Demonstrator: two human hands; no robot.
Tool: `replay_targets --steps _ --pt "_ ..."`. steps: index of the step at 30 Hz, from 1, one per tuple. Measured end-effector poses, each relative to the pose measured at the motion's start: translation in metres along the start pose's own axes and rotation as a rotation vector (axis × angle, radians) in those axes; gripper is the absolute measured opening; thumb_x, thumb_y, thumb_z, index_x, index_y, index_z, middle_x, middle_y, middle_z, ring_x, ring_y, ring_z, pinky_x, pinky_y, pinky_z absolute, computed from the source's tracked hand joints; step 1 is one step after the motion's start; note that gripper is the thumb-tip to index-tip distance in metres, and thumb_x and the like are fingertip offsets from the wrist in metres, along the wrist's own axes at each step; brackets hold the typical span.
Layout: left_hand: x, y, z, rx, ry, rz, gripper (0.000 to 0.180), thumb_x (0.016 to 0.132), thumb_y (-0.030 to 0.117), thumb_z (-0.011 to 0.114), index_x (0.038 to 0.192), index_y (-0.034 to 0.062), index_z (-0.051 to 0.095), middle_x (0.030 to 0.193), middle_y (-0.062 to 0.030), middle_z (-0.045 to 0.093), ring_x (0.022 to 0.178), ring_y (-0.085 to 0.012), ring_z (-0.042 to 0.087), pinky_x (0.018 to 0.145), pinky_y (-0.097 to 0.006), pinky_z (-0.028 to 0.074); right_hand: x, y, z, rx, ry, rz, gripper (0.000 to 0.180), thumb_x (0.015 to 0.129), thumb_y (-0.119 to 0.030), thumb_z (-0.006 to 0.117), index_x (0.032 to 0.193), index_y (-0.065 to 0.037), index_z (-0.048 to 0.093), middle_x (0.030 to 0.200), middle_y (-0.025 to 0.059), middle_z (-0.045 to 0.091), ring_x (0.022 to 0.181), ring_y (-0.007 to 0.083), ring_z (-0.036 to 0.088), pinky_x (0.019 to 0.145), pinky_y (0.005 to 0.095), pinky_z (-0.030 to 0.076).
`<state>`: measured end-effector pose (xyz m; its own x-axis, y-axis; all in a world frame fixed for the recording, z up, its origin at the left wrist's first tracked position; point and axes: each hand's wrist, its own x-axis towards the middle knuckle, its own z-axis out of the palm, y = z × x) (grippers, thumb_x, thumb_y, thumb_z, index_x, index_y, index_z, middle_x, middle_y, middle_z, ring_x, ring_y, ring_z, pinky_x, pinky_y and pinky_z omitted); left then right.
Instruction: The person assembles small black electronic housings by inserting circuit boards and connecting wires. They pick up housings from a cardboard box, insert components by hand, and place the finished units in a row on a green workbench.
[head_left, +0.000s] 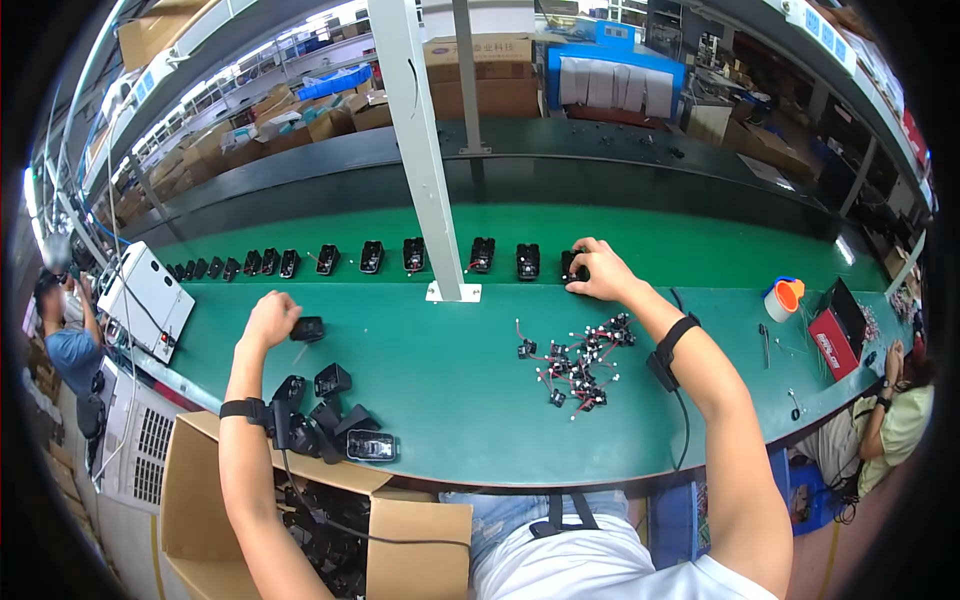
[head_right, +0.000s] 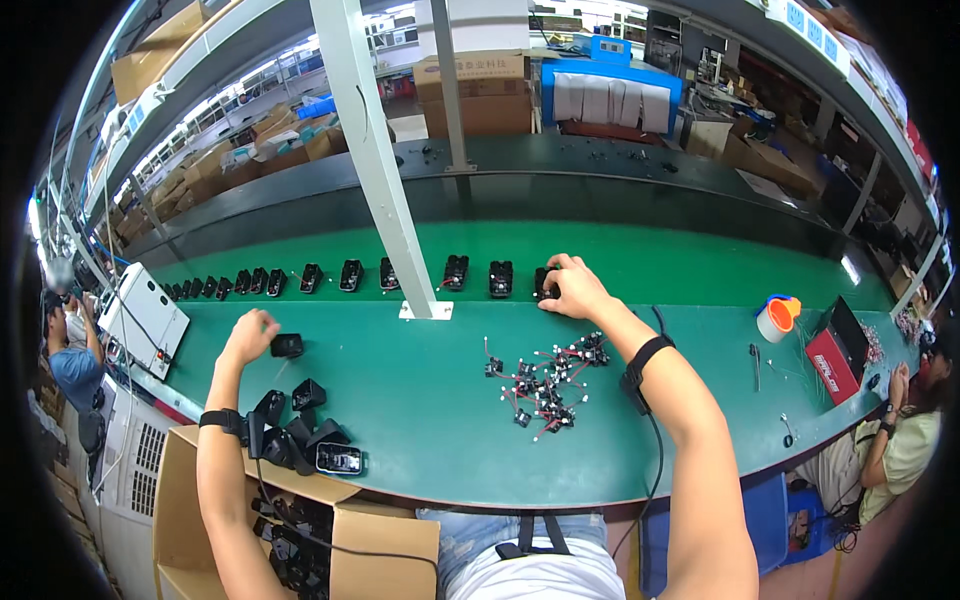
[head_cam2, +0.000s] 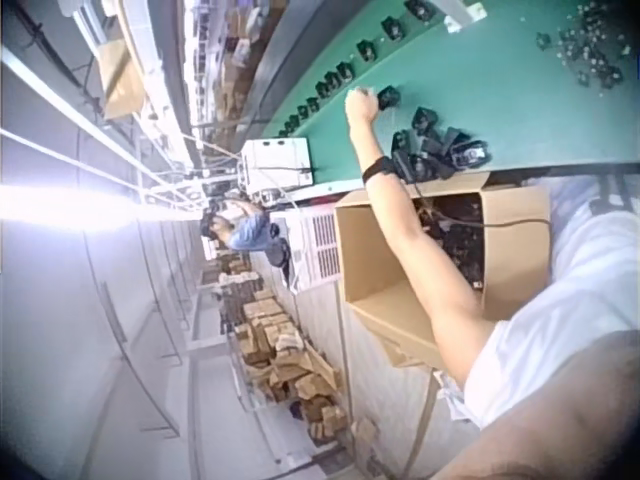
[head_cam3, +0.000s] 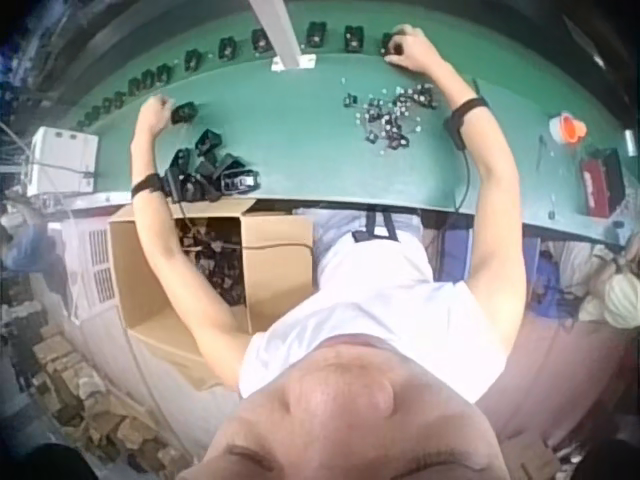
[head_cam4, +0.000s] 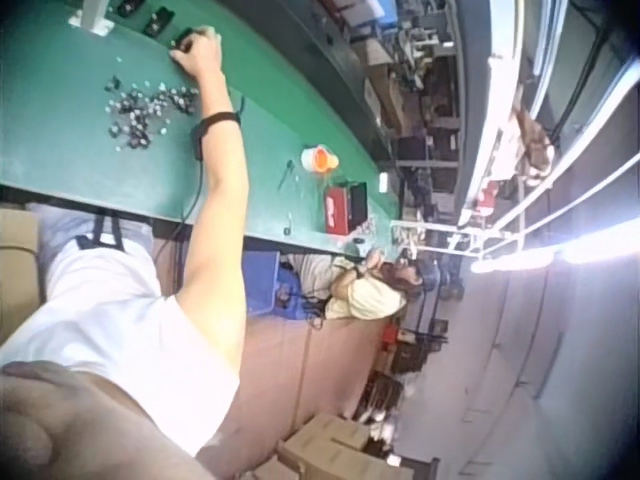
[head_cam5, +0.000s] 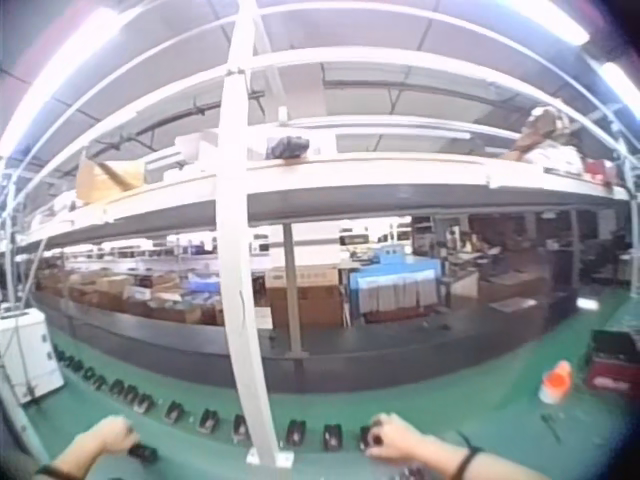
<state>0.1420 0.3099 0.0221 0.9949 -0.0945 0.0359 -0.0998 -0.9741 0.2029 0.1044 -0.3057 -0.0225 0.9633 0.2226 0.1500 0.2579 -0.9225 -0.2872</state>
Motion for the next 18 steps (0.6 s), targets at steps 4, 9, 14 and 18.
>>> replay_targets --steps 4,9,14,18 --pt "-0.007 0.028 0.010 0.118 -0.258 -0.011 0.075 0.073 0.046 0.084 0.134 0.0135 0.056 0.135 -0.0209 0.054 0.125 -0.0393 0.055 0.106 -0.045 0.047 -0.010 -0.004 -0.005 -0.039 0.060 0.029 0.035 0.074 -0.028 0.082 0.103 -0.010 0.075 0.140 0.0138 0.052 0.131 0.0361 0.046 0.110 0.0458 0.042" --pt "0.008 -0.014 0.042 0.130 -0.207 -0.047 0.061 0.073 0.032 0.084 0.125 0.0107 0.060 0.129 -0.0200 0.059 0.120 -0.0383 0.058 0.105 -0.044 0.048 -0.020 -0.010 -0.008 0.027 0.053 -0.043 0.037 0.075 -0.026 0.082 0.107 -0.010 0.074 0.140 0.0155 0.052 0.129 0.0358 0.050 0.110 0.0438 0.043" --pt "0.021 0.013 0.038 0.168 -0.148 0.116 0.044 0.073 0.023 0.083 0.108 0.0039 0.064 0.110 -0.0192 0.067 0.109 -0.0372 0.063 0.097 -0.044 0.050 0.000 0.002 0.003 -0.006 0.027 -0.028 0.021 0.080 -0.020 0.077 0.099 -0.010 0.075 0.127 0.0068 0.063 0.121 0.0319 0.056 0.104 0.0446 0.046" --pt "-0.005 0.116 0.010 -0.203 -0.043 0.411 0.034 0.074 0.017 0.081 0.099 0.0016 0.064 0.102 -0.0180 0.067 0.100 -0.0372 0.063 0.089 -0.043 0.050 0.001 0.015 0.010 -0.094 0.072 0.038 0.021 0.079 -0.019 0.077 0.099 -0.013 0.076 0.128 0.0069 0.062 0.121 0.0302 0.055 0.103 0.0434 0.046"
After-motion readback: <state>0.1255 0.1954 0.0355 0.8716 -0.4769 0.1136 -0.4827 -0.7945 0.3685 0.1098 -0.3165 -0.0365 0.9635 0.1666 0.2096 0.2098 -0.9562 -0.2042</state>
